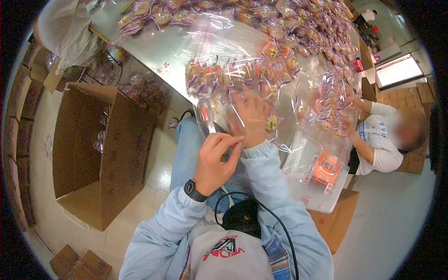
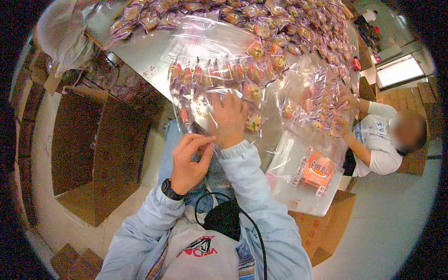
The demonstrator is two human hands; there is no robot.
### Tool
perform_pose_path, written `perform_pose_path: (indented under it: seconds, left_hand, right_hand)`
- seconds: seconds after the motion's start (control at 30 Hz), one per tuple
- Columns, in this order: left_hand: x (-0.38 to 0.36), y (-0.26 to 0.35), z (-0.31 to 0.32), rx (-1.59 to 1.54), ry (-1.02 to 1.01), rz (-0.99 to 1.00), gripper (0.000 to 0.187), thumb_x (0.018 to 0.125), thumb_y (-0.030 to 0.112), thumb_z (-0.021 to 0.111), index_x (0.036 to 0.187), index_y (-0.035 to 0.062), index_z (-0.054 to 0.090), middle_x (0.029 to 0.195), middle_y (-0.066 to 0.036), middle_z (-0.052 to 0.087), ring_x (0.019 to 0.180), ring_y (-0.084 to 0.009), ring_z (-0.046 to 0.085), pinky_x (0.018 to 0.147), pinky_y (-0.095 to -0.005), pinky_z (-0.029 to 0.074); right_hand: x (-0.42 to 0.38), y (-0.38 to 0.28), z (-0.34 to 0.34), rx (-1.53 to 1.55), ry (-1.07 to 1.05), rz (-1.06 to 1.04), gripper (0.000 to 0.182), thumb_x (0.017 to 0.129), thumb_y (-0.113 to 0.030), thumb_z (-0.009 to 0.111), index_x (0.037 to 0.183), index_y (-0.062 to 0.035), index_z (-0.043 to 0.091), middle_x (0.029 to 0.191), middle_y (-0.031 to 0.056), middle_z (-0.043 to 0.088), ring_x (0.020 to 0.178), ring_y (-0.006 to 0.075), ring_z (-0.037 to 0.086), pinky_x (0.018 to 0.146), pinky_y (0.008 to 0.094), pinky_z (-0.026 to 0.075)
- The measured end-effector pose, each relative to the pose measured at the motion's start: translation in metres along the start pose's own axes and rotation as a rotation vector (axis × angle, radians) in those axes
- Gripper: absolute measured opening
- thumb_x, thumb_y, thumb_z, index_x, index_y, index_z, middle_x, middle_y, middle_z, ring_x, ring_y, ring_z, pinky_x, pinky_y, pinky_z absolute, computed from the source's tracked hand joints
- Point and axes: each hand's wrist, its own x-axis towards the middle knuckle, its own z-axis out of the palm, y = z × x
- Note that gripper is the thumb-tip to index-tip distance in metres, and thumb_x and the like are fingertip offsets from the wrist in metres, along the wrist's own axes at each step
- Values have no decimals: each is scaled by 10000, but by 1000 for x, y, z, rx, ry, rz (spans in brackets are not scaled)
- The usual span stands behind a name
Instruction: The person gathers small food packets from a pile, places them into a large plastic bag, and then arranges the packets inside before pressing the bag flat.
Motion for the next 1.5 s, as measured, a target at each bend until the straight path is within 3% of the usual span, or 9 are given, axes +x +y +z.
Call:
perform_pose_path:
  seconds: [0.27,0.4,0.67,0.8,0.9,1.03,1.3,1.43,1.5]
  left_hand:
    - [-5,1,-3,127,36,26,371,822,59,803,1178,41,701,1112,-155,649,1028,-303,637,905,-392,521]
    - [-17,-8,-9,285,63,-36,743,780,96,835,1426,12,477,1394,-223,484,1292,-383,484,1103,-462,405]
    - [-25,-46,-13,281,69,-279,715,883,89,706,1501,-35,368,1463,-257,475,1348,-462,447,1136,-482,378]
    - [-10,-45,-23,270,6,-282,621,924,54,640,1492,-31,404,1399,-276,546,1280,-445,530,1092,-459,427]
    - [-7,-42,-25,244,32,-246,582,931,28,619,1482,-13,436,1365,-280,569,1223,-446,570,1048,-455,466]
    - [-5,-43,-26,202,60,-274,566,928,-3,600,1476,7,457,1346,-273,579,1178,-444,594,1010,-456,489]
    - [-11,-44,-26,270,41,-219,539,904,-62,536,1439,-28,490,1361,-270,578,1188,-436,598,1014,-452,493]
    - [-14,-45,-29,329,27,-133,579,896,-72,486,1473,-46,455,1372,-281,568,1173,-439,607,989,-456,501]
    - [-19,-40,-29,247,-19,-327,604,878,-78,477,1478,-6,488,1277,-277,646,1119,-427,658,933,-447,524]
  right_hand:
    - [0,21,1,19,20,98,493,738,-223,821,1199,-138,671,1406,143,532,1275,372,494,1056,560,412]
    - [-16,10,-7,470,116,182,419,738,-92,823,1122,-90,655,1406,151,527,1306,360,506,1013,498,494]
    - [-33,1,31,1444,-94,359,591,771,104,711,1290,-86,501,1400,142,503,1334,273,517,1045,413,529]
    - [-26,-15,43,1354,-128,340,674,768,155,620,1377,-77,453,1371,133,517,1317,269,533,1045,382,515]
    - [-14,-12,39,543,-27,-134,653,772,88,641,1394,-57,501,1394,173,512,1268,331,565,1038,381,509]
    - [-13,-22,37,815,-165,112,738,748,-19,731,1449,-148,543,1491,214,461,1232,462,530,1034,466,485]
    - [-12,-51,27,538,91,-18,606,720,-145,829,1309,-201,699,1497,232,462,1243,445,534,1051,512,458]
    - [-8,-41,71,557,207,-81,667,740,-200,831,1377,-196,632,1554,224,408,1349,465,446,1126,545,398]
    - [-9,-41,78,661,145,-7,698,749,-201,825,1412,-200,605,1566,228,396,1399,467,407,1144,541,382]
